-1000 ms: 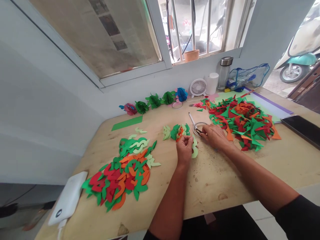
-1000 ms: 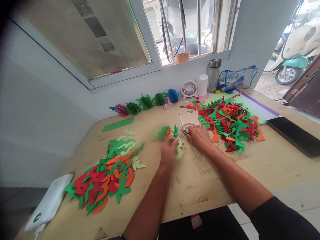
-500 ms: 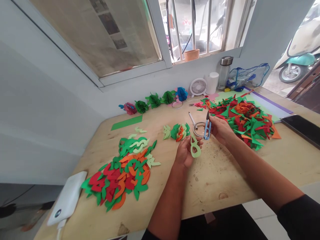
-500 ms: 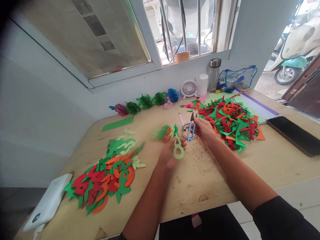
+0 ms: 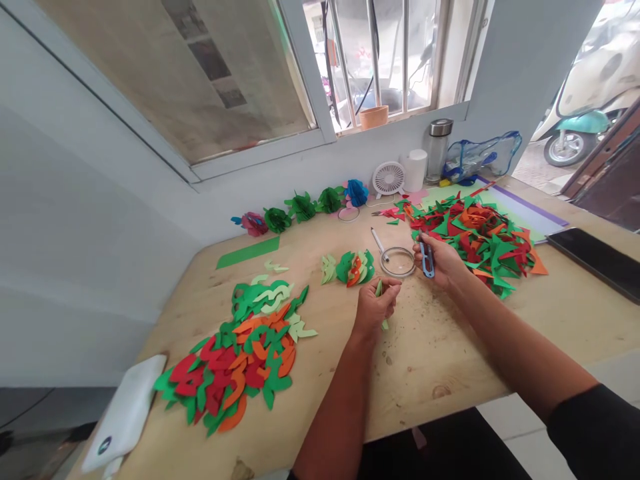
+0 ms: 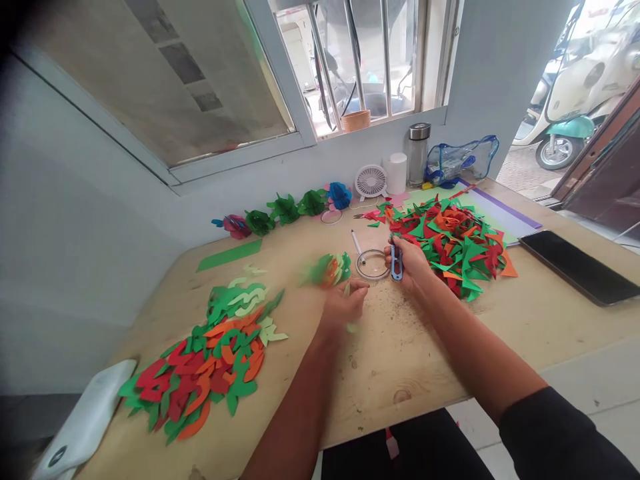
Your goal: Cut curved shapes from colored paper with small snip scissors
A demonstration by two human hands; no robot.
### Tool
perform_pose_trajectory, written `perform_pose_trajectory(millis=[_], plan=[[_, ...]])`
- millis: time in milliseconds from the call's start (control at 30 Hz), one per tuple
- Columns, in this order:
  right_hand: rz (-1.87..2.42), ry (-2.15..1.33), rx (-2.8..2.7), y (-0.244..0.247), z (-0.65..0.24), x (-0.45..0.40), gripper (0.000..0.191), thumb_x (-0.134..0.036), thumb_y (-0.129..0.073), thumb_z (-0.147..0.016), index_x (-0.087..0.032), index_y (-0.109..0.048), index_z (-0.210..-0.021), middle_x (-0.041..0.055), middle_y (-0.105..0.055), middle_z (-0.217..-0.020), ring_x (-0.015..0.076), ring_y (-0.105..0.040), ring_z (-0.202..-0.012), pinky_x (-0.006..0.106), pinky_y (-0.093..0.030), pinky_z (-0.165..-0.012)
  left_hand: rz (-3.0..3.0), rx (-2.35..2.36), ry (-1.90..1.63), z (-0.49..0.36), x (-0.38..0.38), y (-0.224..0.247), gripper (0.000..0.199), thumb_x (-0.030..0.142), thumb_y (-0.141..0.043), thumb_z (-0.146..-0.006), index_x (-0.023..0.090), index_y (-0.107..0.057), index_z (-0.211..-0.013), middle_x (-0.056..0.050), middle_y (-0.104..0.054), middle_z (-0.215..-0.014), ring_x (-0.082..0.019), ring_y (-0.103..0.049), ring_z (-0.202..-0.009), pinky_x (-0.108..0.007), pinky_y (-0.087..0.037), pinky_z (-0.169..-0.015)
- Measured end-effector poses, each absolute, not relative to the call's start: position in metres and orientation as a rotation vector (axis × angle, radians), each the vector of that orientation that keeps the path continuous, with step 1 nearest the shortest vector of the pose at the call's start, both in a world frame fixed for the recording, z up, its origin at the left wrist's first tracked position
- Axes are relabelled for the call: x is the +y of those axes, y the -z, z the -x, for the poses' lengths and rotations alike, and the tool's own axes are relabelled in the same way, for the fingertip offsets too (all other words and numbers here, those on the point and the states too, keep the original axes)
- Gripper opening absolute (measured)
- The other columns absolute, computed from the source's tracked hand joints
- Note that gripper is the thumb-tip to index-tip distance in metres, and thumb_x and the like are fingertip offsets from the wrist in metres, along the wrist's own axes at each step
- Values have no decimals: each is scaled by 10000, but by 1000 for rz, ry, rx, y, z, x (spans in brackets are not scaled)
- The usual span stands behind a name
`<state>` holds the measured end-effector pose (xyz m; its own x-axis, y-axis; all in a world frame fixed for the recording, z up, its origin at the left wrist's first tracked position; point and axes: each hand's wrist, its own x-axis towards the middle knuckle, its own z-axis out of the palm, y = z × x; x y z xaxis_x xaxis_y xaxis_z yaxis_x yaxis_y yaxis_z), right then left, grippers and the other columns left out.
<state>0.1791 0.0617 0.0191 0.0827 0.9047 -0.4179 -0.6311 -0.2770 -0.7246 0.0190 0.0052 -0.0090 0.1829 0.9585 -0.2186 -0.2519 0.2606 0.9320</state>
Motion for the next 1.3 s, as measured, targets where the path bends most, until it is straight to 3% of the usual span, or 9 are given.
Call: perform_pose_trajectory(millis=[133, 233, 333, 500, 633, 767, 933, 1300], plan=[[1050, -1568, -368, -21, -182, 62, 93, -150, -478, -852, -172, -556, -806, -23, -562, -540, 76, -472, -395, 181, -411, -390, -1378, 1224, -1201, -23, 9, 3, 59, 171, -629, -703, 173, -686, -717, -24, -612, -653, -131, -547, -608, -239, -436, -599], [1027, -1595, -420, -24, -185, 62, 77, -146, -501, -829, -170, -571, -809, -26, -552, -548, 76, -474, -407, 186, -419, -403, -1712, 1323, -1177, -27, 11, -3, 174, 88, -579, -712, 212, -690, -763, -63, -672, -831, -211, -612, -838, -316, -448, -805], [1008, -1588, -424, -25, -187, 59, 71, -140, -512, -819, -170, -576, -807, -28, -549, -558, 72, -471, -414, 186, -421, -414, -1948, 1387, -1047, -34, 15, -3, 244, 60, -559, -721, 228, -678, -853, -89, -669, -1004, -243, -611, -938, -321, -440, -814], [947, -1594, -428, -17, -184, 51, 46, -177, -540, -812, -180, -572, -844, -38, -546, -572, 76, -492, -453, 194, -435, -450, -2196, 1573, -796, -48, 22, 15, 253, 83, -536, -769, 215, -630, -962, -110, -647, -1031, -230, -630, -818, -294, -439, -700], [869, -1557, -508, -9, -182, 50, 126, -255, -632, -748, -191, -560, -830, -54, -537, -581, 67, -473, -448, 186, -398, -434, -2210, 1633, -717, -50, 26, 29, 187, 82, -518, -788, 212, -611, -885, -102, -634, -1019, -220, -628, -774, -281, -422, -664], [882, -1441, -559, -9, -185, 51, 240, -312, -697, -676, -191, -570, -840, -53, -559, -586, 65, -470, -448, 184, -376, -423, -2163, 1570, -879, -45, 27, 33, 123, 103, -548, -781, 211, -593, -820, -88, -645, -913, -217, -619, -738, -270, -407, -640], [1064, -1189, -752, -13, -191, 50, 320, -423, -705, -654, -182, -564, -812, -53, -545, -560, 62, -429, -400, 193, -301, -371, -1940, 1475, -1118, -37, 27, 25, 96, 203, -500, -844, 214, -584, -890, -51, -647, -793, -187, -598, -707, -260, -408, -663], [1210, -848, -1434, -10, -181, 42, 274, -426, -634, -756, -176, -601, -865, -37, -463, -603, 97, -406, -539, 236, -329, -497, -1621, 1236, -1358, -35, 24, 16, 130, 263, -512, -844, 167, -596, -873, -10, -639, -734, -123, -552, -626, -227, -409, -622]])
